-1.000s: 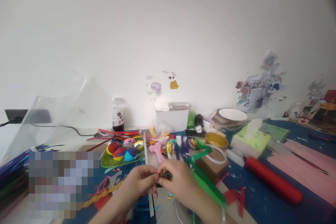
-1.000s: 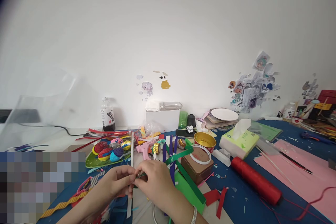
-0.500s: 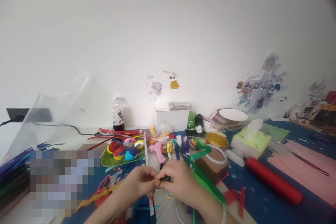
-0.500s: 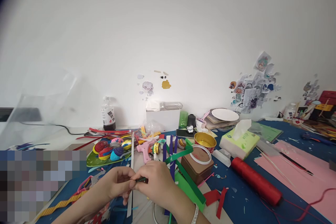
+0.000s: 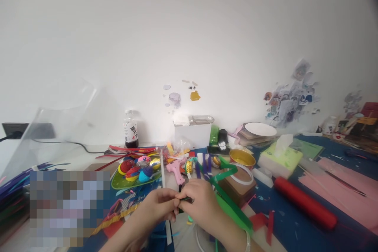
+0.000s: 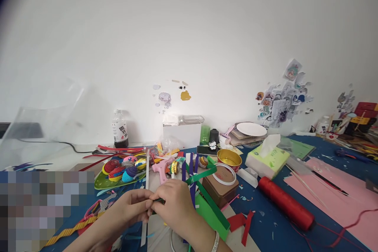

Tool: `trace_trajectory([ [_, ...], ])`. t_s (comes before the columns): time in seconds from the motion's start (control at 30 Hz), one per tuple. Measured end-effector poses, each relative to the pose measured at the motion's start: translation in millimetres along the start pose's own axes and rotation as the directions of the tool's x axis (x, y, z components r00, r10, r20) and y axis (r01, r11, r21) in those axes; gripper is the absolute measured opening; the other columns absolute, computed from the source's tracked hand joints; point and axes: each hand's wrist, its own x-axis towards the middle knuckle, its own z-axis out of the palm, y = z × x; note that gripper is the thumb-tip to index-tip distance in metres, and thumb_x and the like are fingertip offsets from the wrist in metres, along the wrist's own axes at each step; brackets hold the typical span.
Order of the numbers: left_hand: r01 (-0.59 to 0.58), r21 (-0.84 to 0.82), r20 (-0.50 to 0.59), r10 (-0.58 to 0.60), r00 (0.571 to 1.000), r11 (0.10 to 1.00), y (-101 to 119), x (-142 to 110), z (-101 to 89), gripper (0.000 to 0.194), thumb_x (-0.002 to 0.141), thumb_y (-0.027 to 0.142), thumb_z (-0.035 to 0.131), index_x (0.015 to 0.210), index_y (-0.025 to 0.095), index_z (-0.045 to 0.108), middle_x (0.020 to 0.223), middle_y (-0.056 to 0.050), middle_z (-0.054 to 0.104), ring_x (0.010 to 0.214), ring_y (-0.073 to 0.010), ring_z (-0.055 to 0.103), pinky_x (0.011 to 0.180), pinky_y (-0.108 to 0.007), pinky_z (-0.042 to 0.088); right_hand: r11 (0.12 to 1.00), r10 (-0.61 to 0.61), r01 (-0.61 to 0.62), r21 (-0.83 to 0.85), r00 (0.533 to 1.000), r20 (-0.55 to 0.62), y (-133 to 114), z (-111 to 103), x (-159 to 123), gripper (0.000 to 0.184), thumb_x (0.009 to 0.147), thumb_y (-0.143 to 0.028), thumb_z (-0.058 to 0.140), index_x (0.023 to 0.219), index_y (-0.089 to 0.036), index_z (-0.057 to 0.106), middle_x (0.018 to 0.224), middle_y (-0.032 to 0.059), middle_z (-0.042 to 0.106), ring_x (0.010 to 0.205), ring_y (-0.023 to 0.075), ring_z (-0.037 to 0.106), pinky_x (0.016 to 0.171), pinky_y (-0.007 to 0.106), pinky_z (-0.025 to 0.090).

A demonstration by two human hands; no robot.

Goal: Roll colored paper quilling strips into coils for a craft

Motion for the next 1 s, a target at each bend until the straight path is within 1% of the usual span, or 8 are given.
trace_trajectory([
  [0.13,0.027,-0.119,0.007,-0.027,1.000,0.993,1.9,-2.6,2.7,0.028,0.055,0.031,0.077,0.075,0.013,0.069,0.066,0.000,0.061,0.061,-0.0089,0.052,0.064,-0.021,0.043,0.999,0.009,-0.012,-0.045,0.998,-0.068,1.4,3.5,-1.7,0.012,0.063,-0.010,0.060,0.055,-0.020,0.057,0.056,-0.0018,0.061,0.054,0.0128,0.054,0.049,0.022,0.031],
  [0.3,0.037,-0.116,0.004,-0.037,0.999,0.993,6.2,-6.5,4.3,0.027,0.057,0.032,0.077,0.076,0.014,0.070,0.069,-0.001,0.062,0.064,-0.0098,0.052,0.067,-0.022,0.043,0.989,0.141,-0.143,-0.032,0.988,-0.055,-0.6,3.8,-2.2,0.013,0.058,-0.007,0.060,0.060,-0.019,0.056,0.059,-0.0024,0.062,0.055,0.0126,0.055,0.049,0.020,0.031],
  [0.4,0.033,-0.088,-0.023,-0.035,0.999,0.996,6.8,-7.3,6.4,0.024,0.059,0.034,0.075,0.071,0.014,0.069,0.068,0.000,0.061,0.063,-0.0094,0.051,0.065,-0.021,0.043,0.973,0.214,-0.217,-0.080,0.976,-0.044,-1.1,7.2,-3.3,0.015,0.055,-0.008,0.063,0.059,-0.019,0.053,0.057,-0.0032,0.060,0.052,0.0123,0.053,0.047,0.020,0.028],
  [0.53,0.023,-0.027,-0.020,-0.023,1.000,0.999,5.0,-6.4,7.8,0.027,0.061,0.038,0.073,0.068,0.013,0.068,0.066,0.000,0.061,0.063,-0.0099,0.052,0.064,-0.020,0.043,0.953,0.261,-0.261,-0.154,0.965,-0.021,-0.4,11.6,-4.6,0.014,0.056,-0.011,0.065,0.059,-0.019,0.054,0.057,-0.0028,0.059,0.054,0.0133,0.053,0.047,0.021,0.027],
  [0.63,0.015,0.000,-0.017,-0.015,1.000,1.000,3.9,-5.2,5.4,0.028,0.059,0.039,0.073,0.068,0.014,0.067,0.067,0.000,0.062,0.063,-0.0103,0.053,0.066,-0.022,0.044,0.965,0.230,-0.219,-0.144,0.971,0.066,-0.9,6.6,-2.4,0.011,0.060,-0.012,0.065,0.067,-0.020,0.060,0.061,-0.0022,0.063,0.057,0.0139,0.055,0.050,0.021,0.030],
  [0.77,0.002,0.059,-0.008,-0.001,1.000,0.998,5.5,-3.2,-1.0,0.029,0.056,0.039,0.074,0.068,0.014,0.065,0.063,0.001,0.062,0.063,-0.0122,0.055,0.066,-0.024,0.045,0.997,0.052,-0.064,0.042,0.966,0.253,-3.5,-10.6,3.9,0.027,0.069,-0.011,0.062,0.092,-0.027,0.065,0.081,-0.0028,0.068,0.072,0.0131,0.060,0.062,0.020,0.038],
  [0.87,0.009,0.106,-0.032,-0.005,0.999,0.994,7.1,-1.5,-3.3,0.029,0.055,0.039,0.074,0.067,0.014,0.064,0.061,0.002,0.062,0.063,-0.0135,0.057,0.067,-0.025,0.046,0.987,0.061,-0.102,0.125,0.954,0.295,-5.3,-20.4,7.0,0.028,0.072,-0.009,0.061,0.091,-0.028,0.068,0.083,-0.0027,0.069,0.072,0.0116,0.061,0.062,0.018,0.040],
  [1.0,0.017,0.146,-0.061,-0.008,0.998,0.989,6.2,1.7,-1.6,0.031,0.056,0.042,0.072,0.067,0.014,0.065,0.061,0.002,0.062,0.061,-0.0135,0.058,0.063,-0.025,0.045,0.973,0.117,-0.165,0.160,0.955,0.272,-5.5,-21.6,7.1,0.027,0.068,-0.003,0.062,0.085,-0.023,0.070,0.080,-0.0009,0.069,0.073,0.0118,0.061,0.064,0.018,0.041],
])
